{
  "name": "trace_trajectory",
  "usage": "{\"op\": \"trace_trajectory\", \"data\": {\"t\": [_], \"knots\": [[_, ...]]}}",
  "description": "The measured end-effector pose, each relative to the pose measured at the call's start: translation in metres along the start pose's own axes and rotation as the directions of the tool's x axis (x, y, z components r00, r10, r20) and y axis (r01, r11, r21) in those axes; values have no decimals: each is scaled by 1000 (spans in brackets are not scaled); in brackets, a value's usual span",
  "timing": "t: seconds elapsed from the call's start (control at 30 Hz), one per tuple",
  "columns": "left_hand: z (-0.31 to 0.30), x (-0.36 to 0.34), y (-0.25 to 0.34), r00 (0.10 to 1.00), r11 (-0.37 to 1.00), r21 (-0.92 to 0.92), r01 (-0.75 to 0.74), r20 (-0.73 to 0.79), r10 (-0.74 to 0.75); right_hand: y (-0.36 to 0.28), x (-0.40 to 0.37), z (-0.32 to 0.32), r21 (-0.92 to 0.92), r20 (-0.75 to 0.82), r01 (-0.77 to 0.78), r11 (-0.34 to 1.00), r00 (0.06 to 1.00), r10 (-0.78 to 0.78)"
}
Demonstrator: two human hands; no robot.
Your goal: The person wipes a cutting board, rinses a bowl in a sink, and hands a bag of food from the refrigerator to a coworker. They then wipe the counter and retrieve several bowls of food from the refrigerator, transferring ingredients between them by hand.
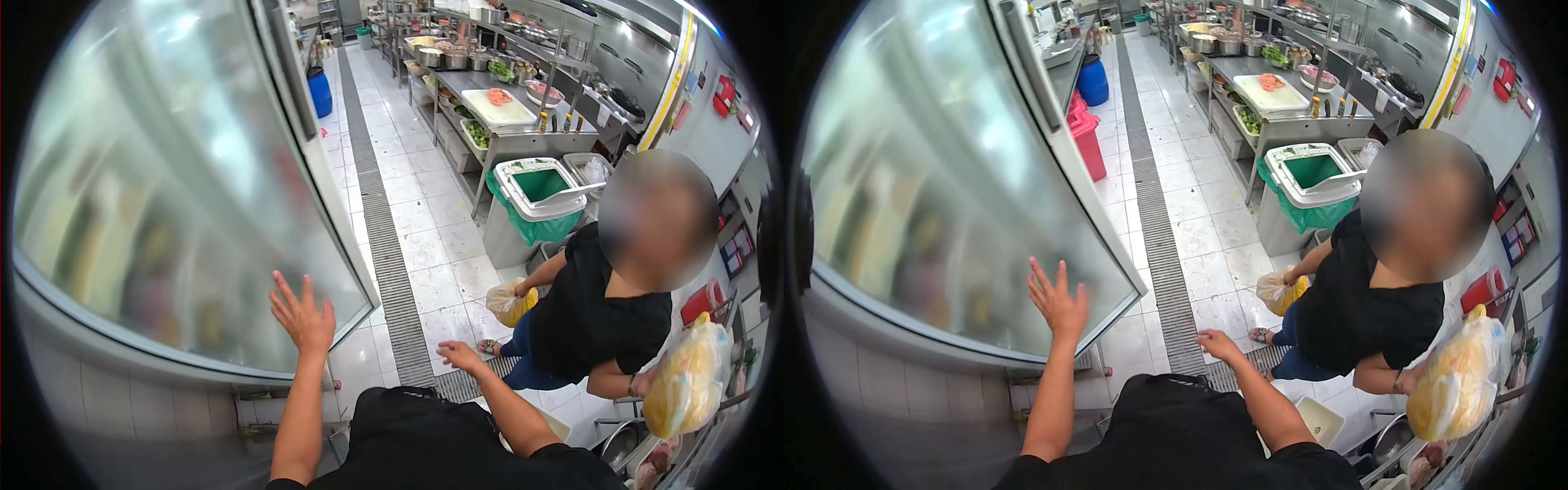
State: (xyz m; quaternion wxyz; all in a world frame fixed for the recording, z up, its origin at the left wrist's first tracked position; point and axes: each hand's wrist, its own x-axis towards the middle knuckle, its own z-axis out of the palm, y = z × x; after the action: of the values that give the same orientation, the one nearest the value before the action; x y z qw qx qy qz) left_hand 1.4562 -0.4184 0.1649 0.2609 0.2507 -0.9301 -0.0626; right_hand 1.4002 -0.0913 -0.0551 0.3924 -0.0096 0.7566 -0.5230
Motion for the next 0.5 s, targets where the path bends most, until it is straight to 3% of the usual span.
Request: {"op": "trace_trajectory", "data": {"t": [0.13,0.2,0.23,0.3,0.33,0.37,0.4,0.43,0.5], "knots": [[26,56,-26,997,998,-57,-11,-77,6,42,54,-4,-131,-22,-114,985,993,113],[42,80,-40,971,978,-195,-71,-236,23,77,85,-6,-260,-138,-58,964,990,23],[57,90,-49,974,974,-207,-90,-224,42,72,89,-9,-298,-194,-134,945,978,77],[100,112,-68,985,920,-364,-147,-134,104,70,99,-17,-284,-275,-187,940,955,107],[122,123,-77,984,912,-378,-161,-137,117,65,104,-22,-286,-335,-228,931,934,126],[146,134,-87,989,910,-388,-145,-42,139,56,105,-24,-275,-352,-231,933,928,126],[167,145,-96,985,910,-395,-129,52,162,43,102,-23,-112,-390,-295,949,892,231],[186,159,-105,983,902,-405,-146,47,180,31,102,-24,56,-407,-344,937,849,336],[223,180,-123,965,950,-309,-47,230,123,10,107,-25,147,-413,-338,929,833,368]]}}
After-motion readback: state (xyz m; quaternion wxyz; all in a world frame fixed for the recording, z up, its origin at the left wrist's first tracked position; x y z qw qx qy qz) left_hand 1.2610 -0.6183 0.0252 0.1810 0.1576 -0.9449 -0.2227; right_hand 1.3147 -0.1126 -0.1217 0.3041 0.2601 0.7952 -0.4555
